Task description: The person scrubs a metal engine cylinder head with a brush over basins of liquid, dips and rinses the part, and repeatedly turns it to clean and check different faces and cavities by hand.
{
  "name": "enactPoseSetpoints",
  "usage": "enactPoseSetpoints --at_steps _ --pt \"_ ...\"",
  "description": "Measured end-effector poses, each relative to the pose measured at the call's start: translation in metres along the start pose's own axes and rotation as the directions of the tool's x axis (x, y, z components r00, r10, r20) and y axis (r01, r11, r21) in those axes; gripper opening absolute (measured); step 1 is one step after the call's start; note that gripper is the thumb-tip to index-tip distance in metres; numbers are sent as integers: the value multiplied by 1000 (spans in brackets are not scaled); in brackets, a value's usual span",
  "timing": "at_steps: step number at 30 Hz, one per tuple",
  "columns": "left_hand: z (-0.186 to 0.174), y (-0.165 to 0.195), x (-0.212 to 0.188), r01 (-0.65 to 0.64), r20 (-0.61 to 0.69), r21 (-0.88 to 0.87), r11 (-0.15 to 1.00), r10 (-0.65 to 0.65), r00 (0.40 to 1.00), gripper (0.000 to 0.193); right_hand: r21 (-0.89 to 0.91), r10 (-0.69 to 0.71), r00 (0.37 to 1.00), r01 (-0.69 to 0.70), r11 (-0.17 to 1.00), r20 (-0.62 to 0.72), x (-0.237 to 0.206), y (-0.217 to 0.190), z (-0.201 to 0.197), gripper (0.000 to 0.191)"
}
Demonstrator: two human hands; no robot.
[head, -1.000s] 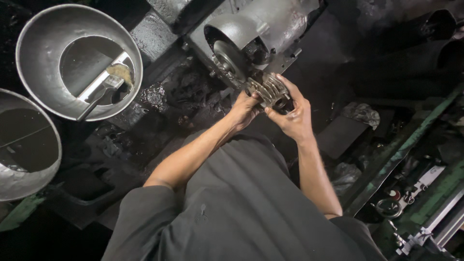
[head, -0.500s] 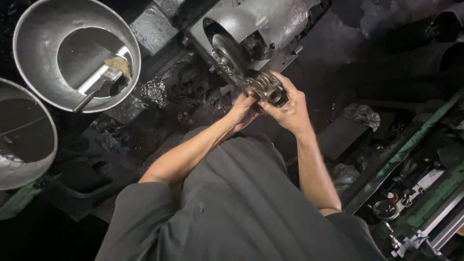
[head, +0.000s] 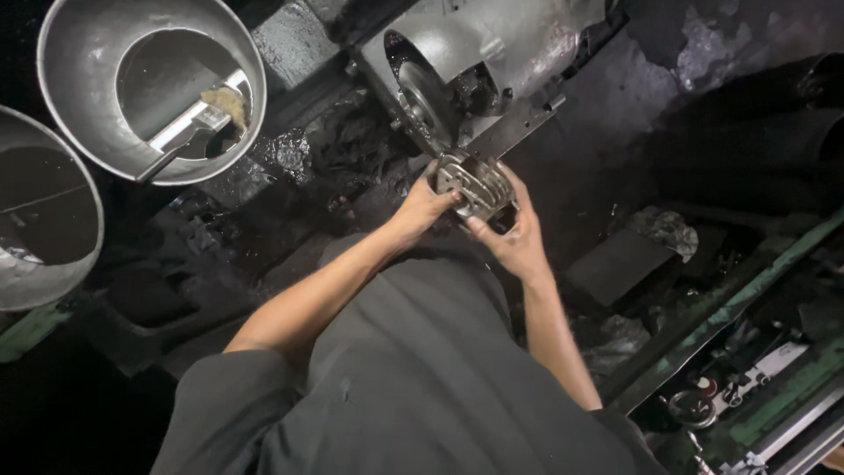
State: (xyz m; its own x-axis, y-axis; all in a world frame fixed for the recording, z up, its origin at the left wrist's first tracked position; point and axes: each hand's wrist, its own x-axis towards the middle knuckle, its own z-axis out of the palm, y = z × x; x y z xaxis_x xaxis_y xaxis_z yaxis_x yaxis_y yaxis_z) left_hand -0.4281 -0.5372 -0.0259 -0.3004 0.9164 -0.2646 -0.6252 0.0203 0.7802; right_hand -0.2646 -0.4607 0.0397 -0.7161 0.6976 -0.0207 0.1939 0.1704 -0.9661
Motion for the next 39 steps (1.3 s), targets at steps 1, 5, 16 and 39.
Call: enactPoseSetpoints --at_steps 1,5,16,39 --pt "-5 0 -2 11 -25 70 997 -9 1000 69 27 24 1000 -24 999 1 -3 2 5 83" --pt "-26 0 -10 -46 -50 201 978 58 997 73 -31 73 997 -73 997 0 0 10 20 69" --pt "-42 11 -17 49 -146 -53 997 -56 988 68 151 155 983 -140 979 -93 12 3 62 57" --pt "-27 10 1 220 93 -214 952 -205 974 70 108 64 990 -50 993 -122 18 2 50 51"
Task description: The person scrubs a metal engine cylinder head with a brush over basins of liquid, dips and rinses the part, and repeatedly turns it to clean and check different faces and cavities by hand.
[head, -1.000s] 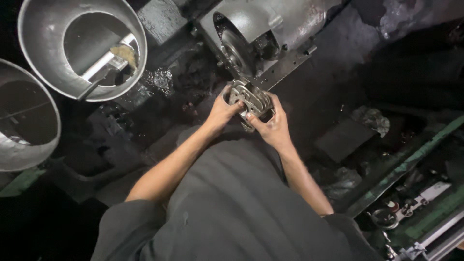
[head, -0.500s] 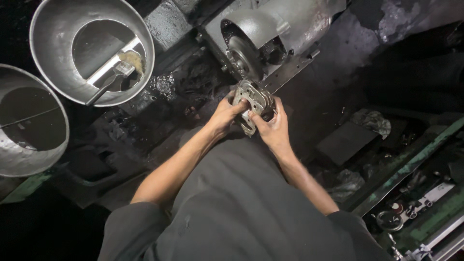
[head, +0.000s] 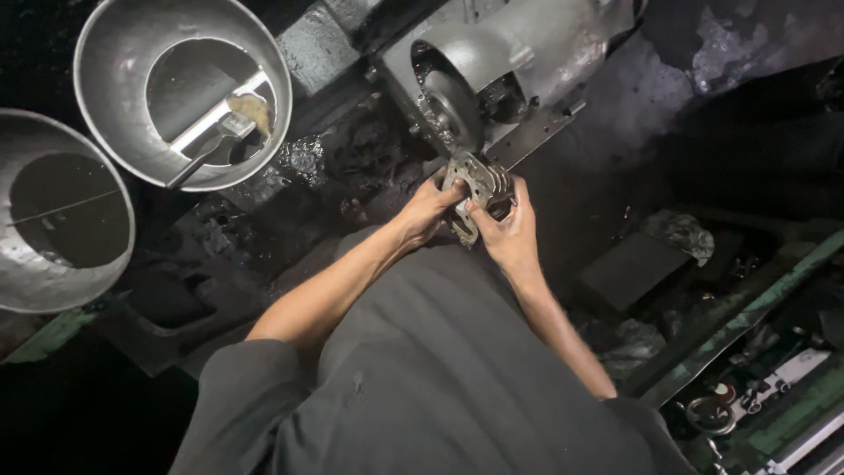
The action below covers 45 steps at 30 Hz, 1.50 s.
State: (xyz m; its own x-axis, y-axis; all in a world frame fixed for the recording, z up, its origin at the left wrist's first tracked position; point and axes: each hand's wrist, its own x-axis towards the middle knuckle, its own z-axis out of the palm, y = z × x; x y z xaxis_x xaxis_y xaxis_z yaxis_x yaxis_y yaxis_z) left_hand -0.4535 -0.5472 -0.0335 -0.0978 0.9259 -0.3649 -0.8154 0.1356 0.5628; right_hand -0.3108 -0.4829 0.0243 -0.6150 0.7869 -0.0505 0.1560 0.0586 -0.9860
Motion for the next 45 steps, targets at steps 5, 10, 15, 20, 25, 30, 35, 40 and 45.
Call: enactPoseSetpoints --at_steps 5,10,15,20,25,30,35,40,45 --pt "6 -3 6 81 164 -166 983 -53 985 59 -230 30 999 -38 973 -35 -5 -21 -7 50" --pt "4 2 5 80 120 -116 990 -66 991 48 -281 104 994 -111 953 -39 1 -36 -1 53" --pt "-1 1 1 69 137 -149 986 -48 989 51 -360 130 989 -149 921 -75 2 -32 1 54" --pt "-6 -2 0 50 59 -86 995 -45 997 54 -242 96 995 -103 965 -37 0 -23 3 54" --pt "-7 -2 -2 28 69 -44 999 -25 997 58 -274 80 995 -94 957 -60 -4 -20 4 52" --pt "-10 1 -1 17 61 14 1000 -18 998 62 -154 -8 1000 6 988 -15 -7 -17 5 51" --pt "-6 -4 5 65 34 133 989 -70 997 66 -126 50 997 -57 990 -61 -8 -11 1 50" --pt "-10 -3 3 -93 59 166 982 84 995 71 -156 100 994 -104 982 -31 -19 -12 -10 54" --pt "-26 7 -3 -281 106 579 765 271 957 83 -59 170 979 -164 985 115 -22 -15 -13 55"
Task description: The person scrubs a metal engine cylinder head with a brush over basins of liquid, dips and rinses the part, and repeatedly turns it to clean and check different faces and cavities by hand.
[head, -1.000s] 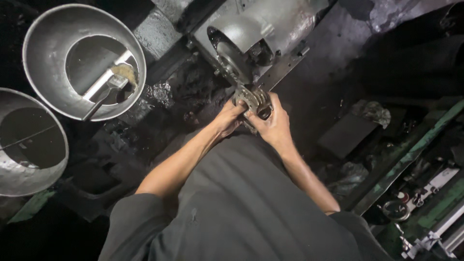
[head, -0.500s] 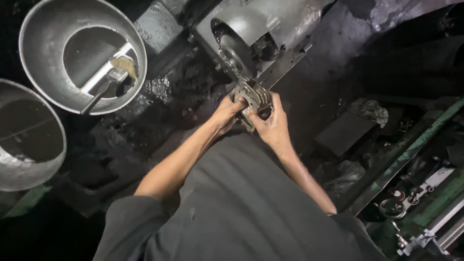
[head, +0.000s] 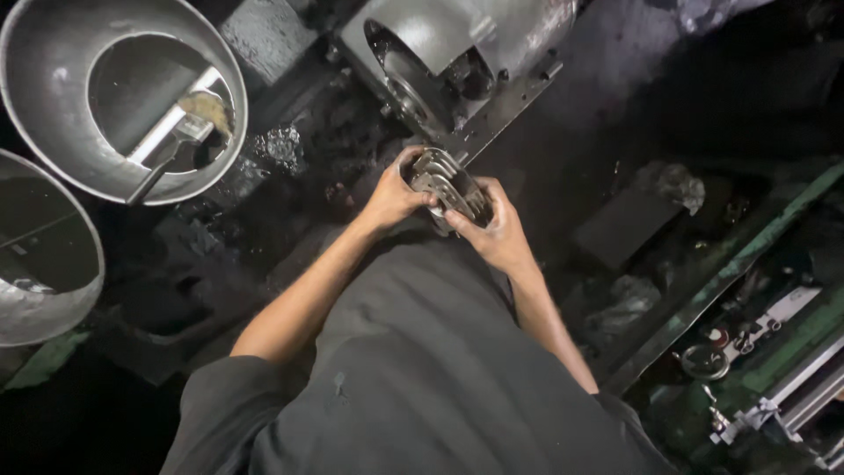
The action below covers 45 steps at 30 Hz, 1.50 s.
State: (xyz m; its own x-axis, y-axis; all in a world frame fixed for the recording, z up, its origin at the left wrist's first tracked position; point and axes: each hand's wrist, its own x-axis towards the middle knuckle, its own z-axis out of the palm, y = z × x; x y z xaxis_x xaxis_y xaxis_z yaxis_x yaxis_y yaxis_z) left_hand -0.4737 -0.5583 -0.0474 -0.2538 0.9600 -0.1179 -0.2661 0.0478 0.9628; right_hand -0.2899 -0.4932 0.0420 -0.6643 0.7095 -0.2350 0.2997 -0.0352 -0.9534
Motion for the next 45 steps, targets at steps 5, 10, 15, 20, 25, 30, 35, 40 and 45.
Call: enactPoseSetpoints --at_steps 5,10,15,20,25,30,35,40,45 --pt "-8 -1 -9 7 -34 80 997 -4 999 81 -70 60 998 -58 996 34 11 -4 3 51" --pt "-10 0 -6 97 -140 -92 991 -109 984 76 13 17 1000 -17 1000 -22 30 -3 16 45" --pt "-3 2 -2 200 -232 -26 979 -201 952 69 18 170 984 -169 985 -46 43 -1 13 40" --pt "1 9 7 151 -174 202 968 -116 978 73 -145 -13 1000 14 989 3 41 -12 0 46" --pt "6 13 17 124 -140 -21 992 -125 982 69 -448 34 995 -73 891 -94 40 -28 -7 57" --pt "15 15 18 209 -150 -84 974 -219 964 65 -442 109 986 -154 884 -125 43 -29 -9 52" --pt "20 23 17 291 -123 -186 938 -316 941 72 -299 70 993 -94 949 -93 37 -16 -23 44" --pt "11 29 1 123 -44 -186 975 -133 990 74 126 61 997 -55 991 -44 27 0 -38 36" --pt "16 21 5 394 59 -279 876 -394 917 50 99 -28 991 41 994 -133 27 0 -33 40"
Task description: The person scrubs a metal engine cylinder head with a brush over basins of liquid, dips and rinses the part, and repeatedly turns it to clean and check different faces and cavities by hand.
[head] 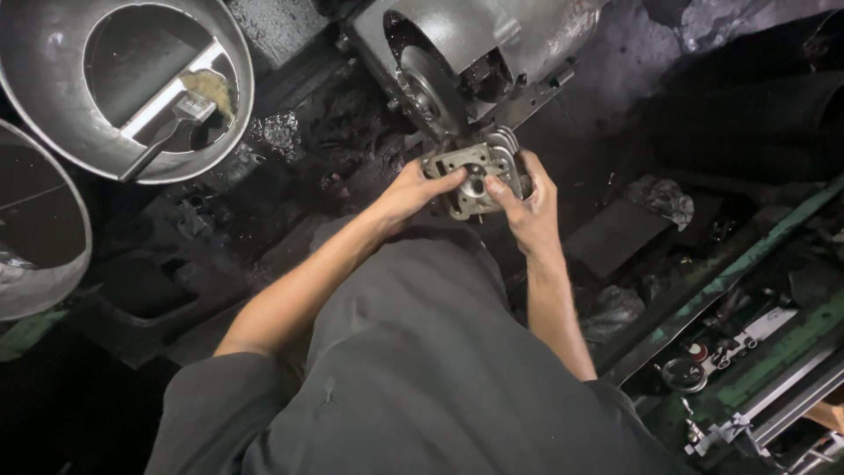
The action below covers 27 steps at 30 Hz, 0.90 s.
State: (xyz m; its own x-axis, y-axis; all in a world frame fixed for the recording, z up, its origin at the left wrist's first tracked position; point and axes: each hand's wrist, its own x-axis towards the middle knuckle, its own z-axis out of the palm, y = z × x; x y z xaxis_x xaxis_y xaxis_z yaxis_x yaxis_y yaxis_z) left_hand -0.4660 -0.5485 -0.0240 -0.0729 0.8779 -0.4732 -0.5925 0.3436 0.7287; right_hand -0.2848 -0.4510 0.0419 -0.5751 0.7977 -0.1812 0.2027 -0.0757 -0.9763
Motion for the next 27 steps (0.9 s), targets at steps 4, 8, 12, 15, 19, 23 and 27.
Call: enactPoseSetpoints --at_steps 4,8,12,15,19,23,27 --pt "6 -2 11 -19 -25 -68 997 18 1000 42 -23 4 1000 -4 1000 -24 8 -21 5 45" --pt "12 0 11 -47 47 -319 946 65 997 40 -104 -10 1000 12 995 13 11 -44 7 48" --pt "15 4 10 -40 87 -340 940 74 993 41 -233 -83 996 88 969 32 9 -54 11 51" --pt "14 8 10 -36 124 -355 934 85 989 44 -346 -97 995 94 934 10 6 -55 14 54" --pt "12 9 6 -23 165 -365 931 89 982 50 -425 -89 996 68 903 -31 4 -50 18 57" --pt "11 9 2 -9 179 -378 926 83 980 49 -513 -37 998 3 858 -57 4 -41 21 55" --pt "6 7 -4 32 167 -389 921 37 985 49 -552 -31 999 1 834 -44 7 -27 25 52"
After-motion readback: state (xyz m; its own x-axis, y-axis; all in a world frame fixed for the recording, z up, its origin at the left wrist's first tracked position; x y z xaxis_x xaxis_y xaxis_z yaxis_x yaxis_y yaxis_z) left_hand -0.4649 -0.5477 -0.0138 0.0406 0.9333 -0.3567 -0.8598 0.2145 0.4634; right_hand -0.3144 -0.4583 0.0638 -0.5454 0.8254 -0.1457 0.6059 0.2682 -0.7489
